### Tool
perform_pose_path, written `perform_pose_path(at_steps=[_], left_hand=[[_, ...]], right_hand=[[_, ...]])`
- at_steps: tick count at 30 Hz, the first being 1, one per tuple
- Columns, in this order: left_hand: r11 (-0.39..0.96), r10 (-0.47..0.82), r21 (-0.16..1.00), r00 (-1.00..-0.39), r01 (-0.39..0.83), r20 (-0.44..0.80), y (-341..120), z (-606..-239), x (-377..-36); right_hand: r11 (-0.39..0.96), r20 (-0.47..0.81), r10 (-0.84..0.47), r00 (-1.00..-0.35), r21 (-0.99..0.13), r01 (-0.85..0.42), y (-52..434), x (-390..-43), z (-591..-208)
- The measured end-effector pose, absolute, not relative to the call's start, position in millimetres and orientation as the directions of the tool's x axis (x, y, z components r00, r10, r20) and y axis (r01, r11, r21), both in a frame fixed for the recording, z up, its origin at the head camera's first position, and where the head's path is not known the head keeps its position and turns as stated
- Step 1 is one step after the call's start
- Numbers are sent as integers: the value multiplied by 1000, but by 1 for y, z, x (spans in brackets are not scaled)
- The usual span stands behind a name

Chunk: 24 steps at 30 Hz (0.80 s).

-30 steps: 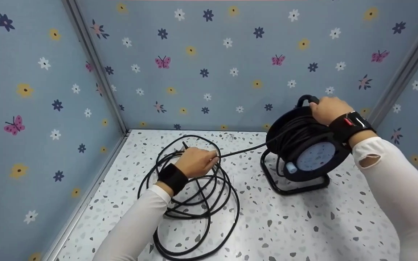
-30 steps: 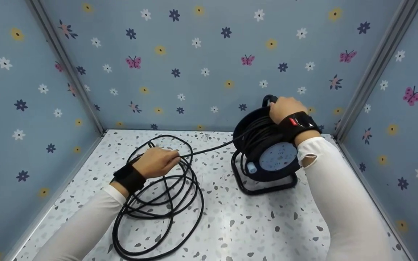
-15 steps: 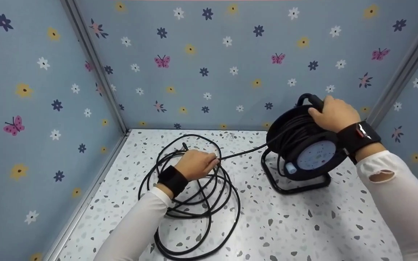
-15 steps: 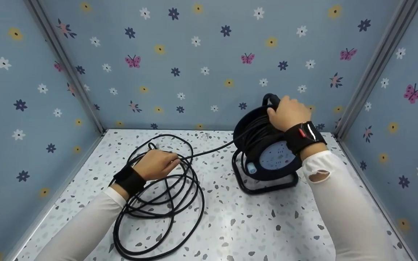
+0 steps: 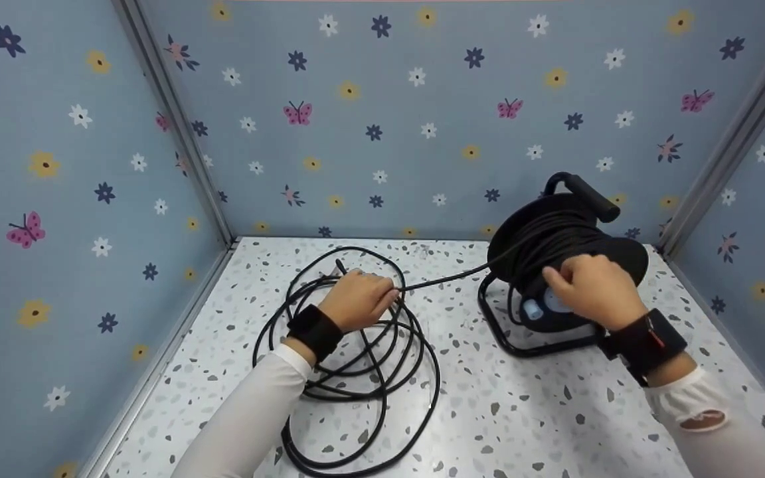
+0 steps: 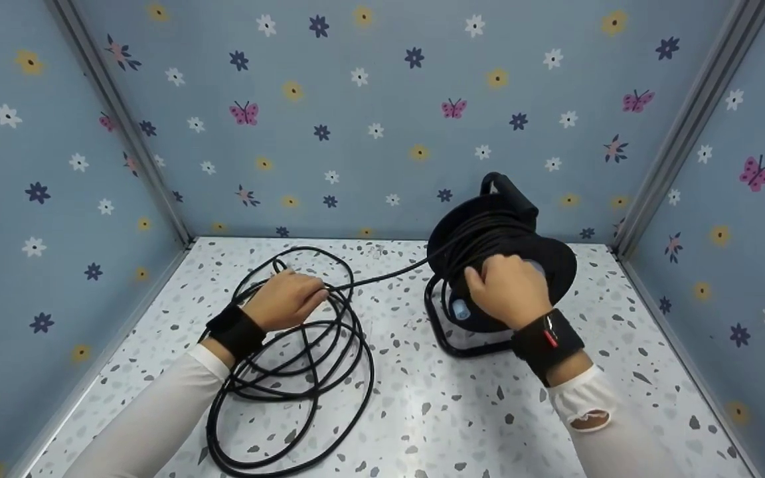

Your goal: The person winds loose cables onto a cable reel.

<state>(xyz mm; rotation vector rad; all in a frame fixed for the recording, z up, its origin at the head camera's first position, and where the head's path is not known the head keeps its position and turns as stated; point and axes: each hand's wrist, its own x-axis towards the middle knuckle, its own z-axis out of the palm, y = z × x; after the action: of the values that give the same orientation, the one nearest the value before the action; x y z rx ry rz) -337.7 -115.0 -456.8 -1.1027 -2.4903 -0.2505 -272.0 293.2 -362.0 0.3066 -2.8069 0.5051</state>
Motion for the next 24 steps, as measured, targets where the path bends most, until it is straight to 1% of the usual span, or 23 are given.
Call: perform_pose_path(at_steps=[3,6,11,17,21,24], left_hand=[[674,669,-5,-606,739,431,-115,-457,-338],[674,665,-5,-605,738,438,-115,-457,-338],[677,654,5,-605,736,453,-116,-456,-337],[661,641,13,-573,751,511,-118,-452,-337],[635,609,68,-552,770,569,-121,-448,-337],[608,581,139,-557,782,593,-123,-442,-336]], right_hand=[[924,192,-170,-966,-310,-224,294,-268,-381],[927,146,-170,-975,-313,-209,291,-266,-400],[924,135,-165,-977,-325,-201,280,-268,-423],[922,186,-137,-973,-336,-194,267,-269,-435],[916,172,-120,-978,-361,-176,262,-271,-438],[914,157,-115,-981,-369,-166,261,-271,-440]])
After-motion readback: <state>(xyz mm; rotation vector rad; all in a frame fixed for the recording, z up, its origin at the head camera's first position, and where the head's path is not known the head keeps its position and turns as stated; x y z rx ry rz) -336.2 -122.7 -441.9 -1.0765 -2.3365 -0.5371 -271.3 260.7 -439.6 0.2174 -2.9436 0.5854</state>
